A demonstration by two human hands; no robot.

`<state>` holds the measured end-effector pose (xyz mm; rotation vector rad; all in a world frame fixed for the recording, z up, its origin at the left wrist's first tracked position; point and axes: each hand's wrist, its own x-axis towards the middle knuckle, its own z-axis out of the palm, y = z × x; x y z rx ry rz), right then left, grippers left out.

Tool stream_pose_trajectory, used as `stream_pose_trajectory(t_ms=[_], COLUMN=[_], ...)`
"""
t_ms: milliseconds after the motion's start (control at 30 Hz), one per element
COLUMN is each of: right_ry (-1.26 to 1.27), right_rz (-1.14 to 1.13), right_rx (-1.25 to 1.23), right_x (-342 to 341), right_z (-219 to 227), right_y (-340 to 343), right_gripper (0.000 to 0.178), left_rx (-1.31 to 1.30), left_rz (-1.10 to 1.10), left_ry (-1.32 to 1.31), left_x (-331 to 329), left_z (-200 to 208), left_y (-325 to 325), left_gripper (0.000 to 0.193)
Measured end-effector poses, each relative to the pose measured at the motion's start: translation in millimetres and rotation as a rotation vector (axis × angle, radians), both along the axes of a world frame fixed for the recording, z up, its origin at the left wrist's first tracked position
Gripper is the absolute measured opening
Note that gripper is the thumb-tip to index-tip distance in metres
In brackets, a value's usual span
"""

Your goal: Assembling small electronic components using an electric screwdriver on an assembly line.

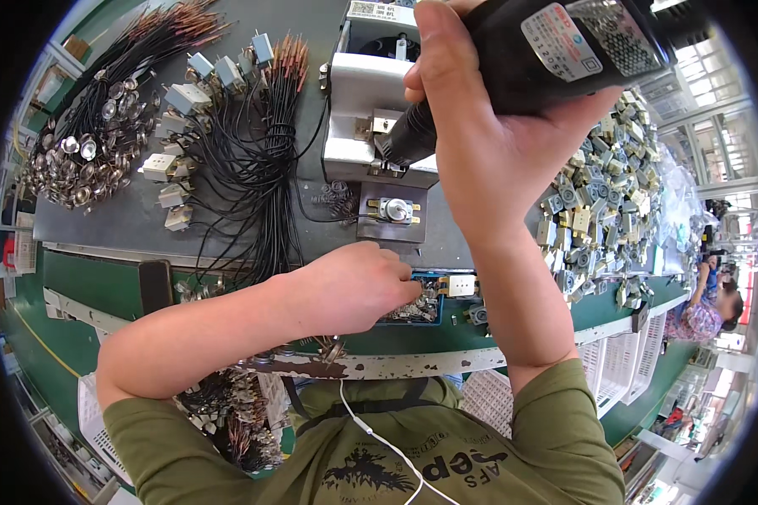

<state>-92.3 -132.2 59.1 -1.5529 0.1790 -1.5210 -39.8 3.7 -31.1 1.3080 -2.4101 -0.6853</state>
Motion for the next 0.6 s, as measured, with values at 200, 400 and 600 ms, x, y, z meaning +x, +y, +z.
stream_pose_trajectory(t_ms=[200, 400, 600], right_ry=[0.157, 0.201, 0.238], right_rz=[-0.003, -0.024, -0.053], right_rx=[0.076, 0.07, 0.068], right_x=[-22.2, -56.4, -67.8], right_z=[-6.3, -5.1, -11.9], right_y=[2.8, 2.2, 10.9], right_gripper=[0.043, 0.043, 0.042], left_rx=[-0.205, -0.374, -0.452], left_rz=[0.388, 0.416, 0.463], left_ry=[0.174, -0.033, -0.037], left_x=[30.2, 39.1, 36.6], left_z=[27.0, 7.2, -6.2], left_y=[-12.7, -20.0, -20.1], left_gripper=[0.007, 0.012, 0.015])
